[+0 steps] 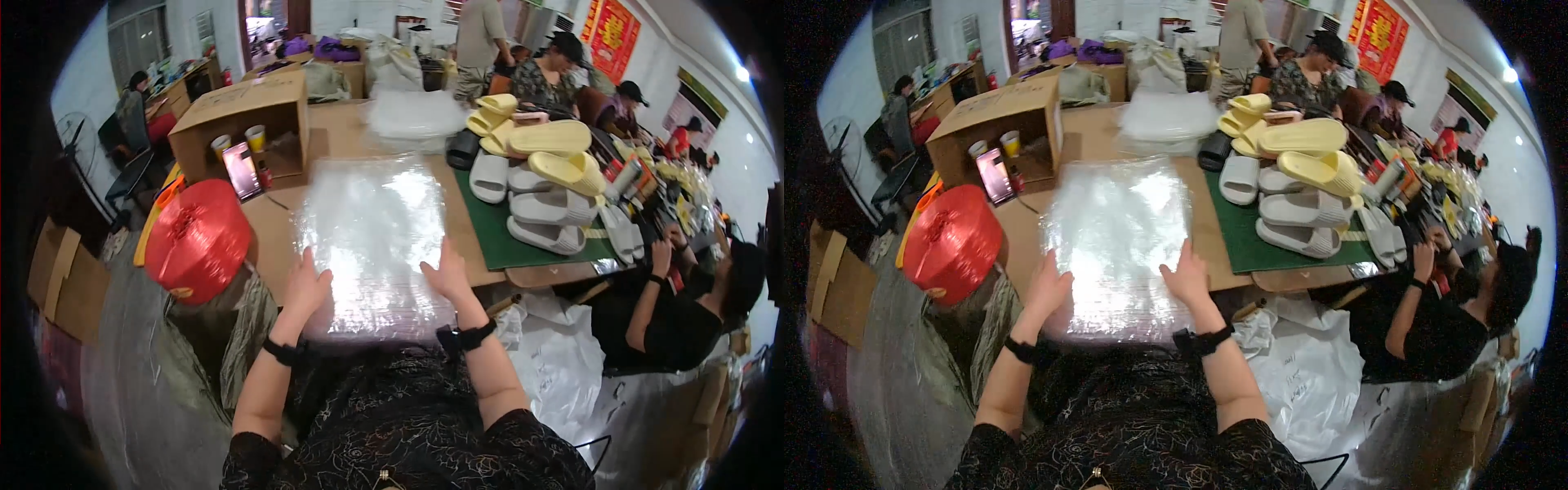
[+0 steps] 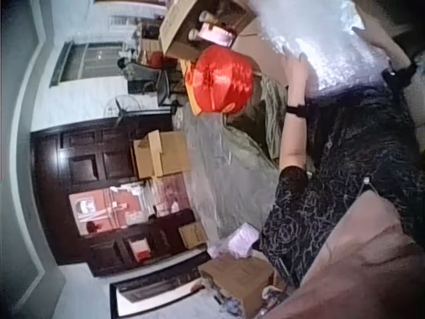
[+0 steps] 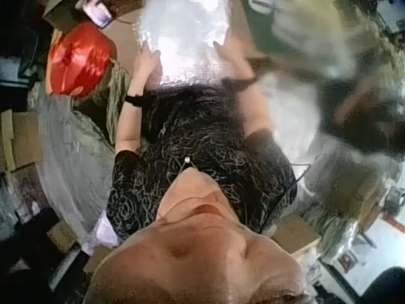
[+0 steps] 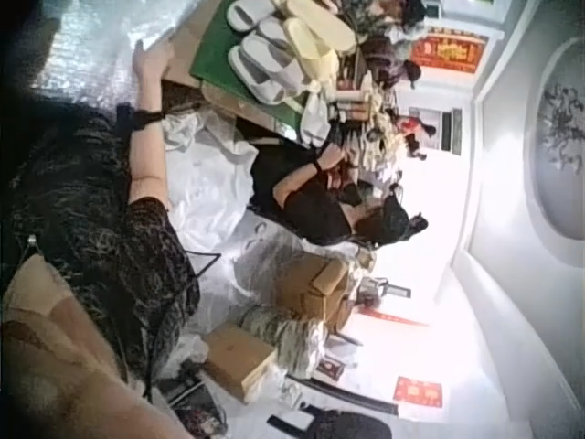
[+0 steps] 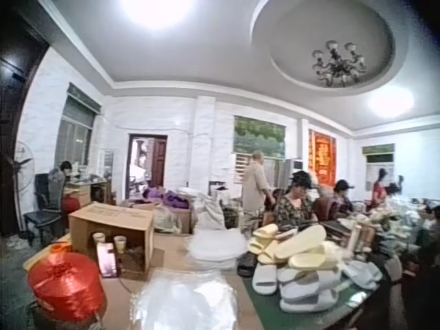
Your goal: Packing molded sandals and shoes with bubble wrap protective sheets at a manufacturing or warehouse station.
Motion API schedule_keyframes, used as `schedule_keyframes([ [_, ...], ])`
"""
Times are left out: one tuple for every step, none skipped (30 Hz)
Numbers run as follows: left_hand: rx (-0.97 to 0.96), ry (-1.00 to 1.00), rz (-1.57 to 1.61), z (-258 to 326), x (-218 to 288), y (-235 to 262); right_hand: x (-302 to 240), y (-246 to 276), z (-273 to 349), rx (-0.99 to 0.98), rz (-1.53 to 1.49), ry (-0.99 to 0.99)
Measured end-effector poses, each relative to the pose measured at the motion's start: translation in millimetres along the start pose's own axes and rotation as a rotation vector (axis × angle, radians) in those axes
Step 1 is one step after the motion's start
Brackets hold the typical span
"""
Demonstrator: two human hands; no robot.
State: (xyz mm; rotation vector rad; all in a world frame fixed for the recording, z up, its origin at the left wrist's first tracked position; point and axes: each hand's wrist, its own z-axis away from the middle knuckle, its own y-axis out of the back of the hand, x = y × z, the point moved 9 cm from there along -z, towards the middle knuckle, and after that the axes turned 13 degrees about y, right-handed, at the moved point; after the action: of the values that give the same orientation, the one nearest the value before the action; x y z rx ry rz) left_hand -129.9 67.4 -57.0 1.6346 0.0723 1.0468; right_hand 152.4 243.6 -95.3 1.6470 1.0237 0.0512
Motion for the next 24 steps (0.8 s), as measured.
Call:
schedule_keyframes([
  [-0.005, -0.01, -0.004, 3, -12, -7, -11, -3, -1, -0.108, -0.027, -0.066],
  [0.08, -0.062, 0.022, 4, -23, -7, -19, -1, -3, -0.216, -0.057, -0.13],
  [0.168, -0.12, 0.052, 4, -26, -1, -16, 6, -8, -0.201, -0.056, -0.137],
  [0.16, -0.143, 0.052, 5, -16, 5, -14, 19, -13, -0.153, -0.057, -0.048],
  [0.105, -0.079, 0.104, 5, -16, 12, -12, 32, -20, -0.107, -0.056, 0.044],
  [0.057, -0.001, 0.154, 8, -21, 18, -3, 59, -30, 0.11, -0.116, 0.052],
  [0.234, -0.162, 0.102, 8, -20, 31, 10, 87, -43, 0.323, -0.177, 0.068],
  [0.226, -0.185, 0.111, 7, -4, 31, 51, 115, -52, 0.543, -0.274, 0.045],
  [0.283, -0.241, -0.018, 17, 10, 39, 82, 124, -74, 0.488, -0.62, -0.114],
  [0.345, -0.273, -0.151, 26, 11, 45, 87, 141, -82, 0.701, -0.877, -0.227],
  [0.35, -0.379, -0.074, 25, 21, 39, 128, 160, -92, 0.866, -0.981, -0.298],
  [0.36, -0.369, -0.072, 25, 24, 38, 159, 166, -107, 0.8, -1.129, -0.317],
  [0.287, -0.409, -0.111, 31, 25, 29, 165, 155, -117, 0.851, -1.218, -0.546],
  [0.211, -0.479, -0.137, 35, 38, 19, 197, 169, -121, 0.817, -1.157, -0.493],
  [0.145, -0.516, -0.146, 31, 34, 0, 213, 168, -127, 0.898, -1.311, -0.457],
  [0.088, -0.519, -0.165, 29, 23, -13, 205, 158, -135, 0.847, -1.322, -0.397],
  [0.026, -0.516, -0.181, 35, 29, -18, 229, 162, -137, 0.768, -1.396, -0.511],
  [-0.039, -0.523, -0.19, 41, 39, -24, 254, 169, -142, 0.714, -1.501, -0.478],
  [-0.061, -0.518, -0.248, 40, 40, -32, 278, 175, -145, 0.841, -1.606, -0.429],
  [-0.053, -0.618, -0.156, 36, 54, -37, 331, 224, -127, 0.863, -1.427, -0.415],
  [-0.05, -0.597, -0.144, 38, 50, -34, 335, 234, -136, 0.845, -1.345, -0.385],
  [-0.057, -0.563, -0.147, 40, 45, -31, 335, 230, -142, 0.899, -1.145, -0.529],
  [-0.05, -0.489, -0.165, 41, 31, -30, 300, 215, -157, 0.885, -1.049, -0.508],
  [-0.034, -0.458, -0.171, 43, 19, -29, 251, 204, -164, 0.874, -0.95, -0.482],
])
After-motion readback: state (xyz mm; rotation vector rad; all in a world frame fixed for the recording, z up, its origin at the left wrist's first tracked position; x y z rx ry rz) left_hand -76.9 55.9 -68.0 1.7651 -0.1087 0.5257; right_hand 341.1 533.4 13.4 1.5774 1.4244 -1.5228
